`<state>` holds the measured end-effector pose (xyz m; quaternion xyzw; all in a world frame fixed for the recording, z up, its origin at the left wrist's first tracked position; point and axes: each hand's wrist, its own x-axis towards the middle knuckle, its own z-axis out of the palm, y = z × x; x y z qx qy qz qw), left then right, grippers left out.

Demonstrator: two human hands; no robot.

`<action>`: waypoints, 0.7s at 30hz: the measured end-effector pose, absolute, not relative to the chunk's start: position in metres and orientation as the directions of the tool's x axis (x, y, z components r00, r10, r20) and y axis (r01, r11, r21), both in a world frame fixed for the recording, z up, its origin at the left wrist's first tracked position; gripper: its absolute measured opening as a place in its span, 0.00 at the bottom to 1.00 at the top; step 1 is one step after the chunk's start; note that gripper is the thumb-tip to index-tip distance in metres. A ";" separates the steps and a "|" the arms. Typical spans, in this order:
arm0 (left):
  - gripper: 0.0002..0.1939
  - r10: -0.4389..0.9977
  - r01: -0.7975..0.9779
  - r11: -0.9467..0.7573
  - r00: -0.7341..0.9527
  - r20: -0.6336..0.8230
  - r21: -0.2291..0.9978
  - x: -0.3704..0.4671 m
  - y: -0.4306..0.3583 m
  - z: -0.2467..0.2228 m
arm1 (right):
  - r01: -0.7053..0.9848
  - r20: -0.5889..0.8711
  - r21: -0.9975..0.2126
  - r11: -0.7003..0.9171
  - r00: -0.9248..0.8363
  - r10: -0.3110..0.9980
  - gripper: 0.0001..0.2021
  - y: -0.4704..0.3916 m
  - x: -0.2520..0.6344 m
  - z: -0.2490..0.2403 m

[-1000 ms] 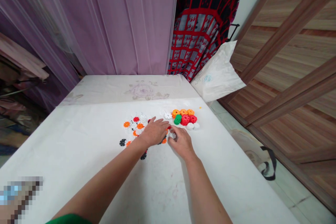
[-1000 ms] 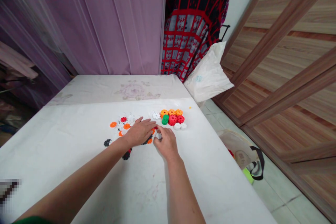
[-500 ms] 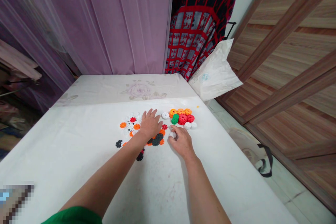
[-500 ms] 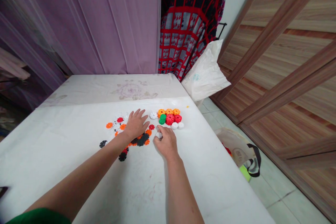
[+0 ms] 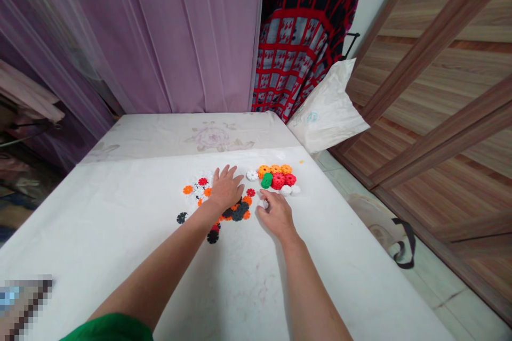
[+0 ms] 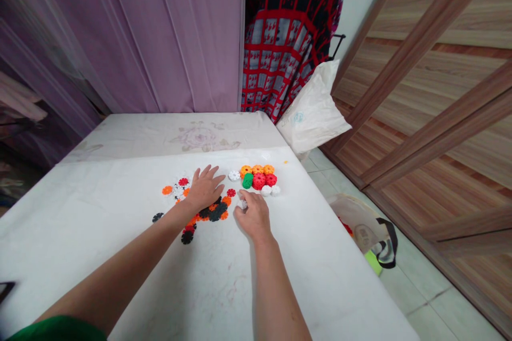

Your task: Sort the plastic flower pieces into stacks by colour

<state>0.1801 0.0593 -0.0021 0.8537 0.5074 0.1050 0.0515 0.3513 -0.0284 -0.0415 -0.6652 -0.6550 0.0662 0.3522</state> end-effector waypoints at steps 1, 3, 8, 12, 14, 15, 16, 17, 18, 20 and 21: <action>0.21 0.877 0.855 -0.480 0.458 0.149 0.196 0.174 0.059 0.000 | 0.825 0.374 -0.555 0.107 0.133 0.918 0.22 -0.028 0.351 -0.042; 0.21 0.879 0.860 -0.469 0.435 0.193 0.199 0.158 0.056 0.004 | 0.824 0.373 -0.557 0.105 0.135 0.918 0.22 -0.028 0.351 -0.042; 0.19 0.915 0.896 -0.339 0.242 0.324 0.287 0.095 0.041 0.005 | 0.809 0.362 -0.580 0.097 0.149 0.920 0.23 -0.027 0.351 -0.042; 0.18 0.905 0.893 -0.159 -0.038 0.423 0.421 0.040 0.029 -0.010 | 0.794 0.347 -0.600 0.098 0.148 0.926 0.25 -0.029 0.353 -0.043; 0.18 0.880 0.870 -0.102 -0.147 0.451 0.482 0.019 0.025 -0.020 | 0.791 0.348 -0.605 0.095 0.155 0.925 0.26 -0.031 0.354 -0.044; 0.18 0.872 0.858 -0.089 -0.178 0.455 0.506 0.012 0.024 -0.024 | 0.791 0.353 -0.605 0.091 0.164 0.921 0.25 -0.033 0.355 -0.045; 0.18 0.868 0.846 -0.083 -0.197 0.455 0.526 0.007 0.024 -0.027 | 0.792 0.361 -0.604 0.085 0.176 0.916 0.24 -0.034 0.356 -0.046; 0.19 0.866 0.836 -0.081 -0.210 0.453 0.543 0.004 0.024 -0.030 | 0.793 0.368 -0.603 0.079 0.189 0.910 0.23 -0.036 0.356 -0.046; 0.19 0.866 0.828 -0.080 -0.217 0.450 0.555 0.003 0.025 -0.032 | 0.794 0.372 -0.604 0.073 0.200 0.906 0.22 -0.037 0.357 -0.047; 0.19 0.870 0.823 -0.077 -0.220 0.440 0.563 0.005 0.028 -0.035 | 0.791 0.374 -0.608 0.064 0.214 0.902 0.20 -0.039 0.357 -0.048; 0.19 0.875 0.824 -0.075 -0.216 0.434 0.562 0.008 0.031 -0.035 | 0.790 0.375 -0.610 0.061 0.219 0.901 0.20 -0.039 0.358 -0.048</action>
